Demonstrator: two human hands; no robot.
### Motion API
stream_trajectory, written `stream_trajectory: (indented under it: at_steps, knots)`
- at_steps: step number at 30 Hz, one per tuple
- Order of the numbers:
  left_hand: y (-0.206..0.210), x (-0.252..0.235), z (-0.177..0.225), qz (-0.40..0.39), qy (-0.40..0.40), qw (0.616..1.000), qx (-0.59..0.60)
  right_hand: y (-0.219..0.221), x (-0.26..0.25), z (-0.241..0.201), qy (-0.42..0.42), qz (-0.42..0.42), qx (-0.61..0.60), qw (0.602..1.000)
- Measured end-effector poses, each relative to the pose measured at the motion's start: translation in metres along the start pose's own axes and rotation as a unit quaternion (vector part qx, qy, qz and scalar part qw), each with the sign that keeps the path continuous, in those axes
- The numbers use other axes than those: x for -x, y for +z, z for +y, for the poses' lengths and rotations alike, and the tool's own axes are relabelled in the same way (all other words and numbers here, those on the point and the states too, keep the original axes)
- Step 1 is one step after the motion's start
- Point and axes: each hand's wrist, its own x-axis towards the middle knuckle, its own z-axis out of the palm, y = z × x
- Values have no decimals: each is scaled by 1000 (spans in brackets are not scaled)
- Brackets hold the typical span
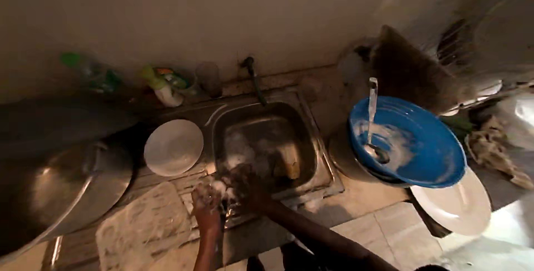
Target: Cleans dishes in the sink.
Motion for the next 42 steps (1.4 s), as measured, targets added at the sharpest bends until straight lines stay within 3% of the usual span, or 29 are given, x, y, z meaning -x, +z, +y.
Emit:
stream_trajectory:
  at_steps: [1,2,4,7,10,12,15,18,20,22,24,26,27,28,30,32,33,35,37,42]
  knots:
    - [8,1,7,-5,4,1000,6,11,-18,39,-64,31,-28,997]
    - [18,3,12,-20,14,1000,5,20,-33,65,-74,31,-70,994]
    - [37,3,15,-83,40,996,-10,18,-40,75,-12,9,-123,992]
    - [65,-2,18,-149,105,983,-13,-18,-35,64,84,79,-120,986]
    - [80,-3,36,-193,156,968,29,-84,-48,87,78,247,-73,963]
    - [80,-1,46,-214,149,964,56,-153,-57,93,65,336,-6,939]
    - [73,3,34,-185,120,975,24,-255,-100,111,52,520,-1,853]
    - [63,10,17,-158,84,984,-24,-320,-153,161,202,521,98,824]
    - [56,17,8,-149,63,987,-21,-336,-169,186,229,478,158,833]
    - [50,22,1,-138,48,989,-5,-345,-172,180,233,478,191,825]
    - [45,26,-6,-128,28,991,-2,-323,-155,134,198,516,179,814]
    - [43,28,-8,-126,15,992,-16,-271,-130,70,133,547,173,808]
    - [43,27,-7,-129,8,991,-21,-238,-103,21,135,485,155,850]
    - [45,26,-6,-133,2,991,-21,-221,-67,-34,188,264,126,938]
    - [47,27,-3,-146,-5,989,-19,-149,-68,-9,4,227,91,970]
    - [50,28,0,-149,10,989,-18,-112,-111,46,-103,63,145,982]
    - [50,28,1,-151,19,988,-17,-95,-149,74,-160,13,217,963]
    - [43,28,6,-160,27,986,-26,-74,-189,59,-62,-54,304,949]
    - [35,32,5,-154,31,987,-29,-71,-202,34,-20,-15,298,954]
    - [19,37,-15,-145,14,989,-6,-87,-222,5,-49,-1,366,929]
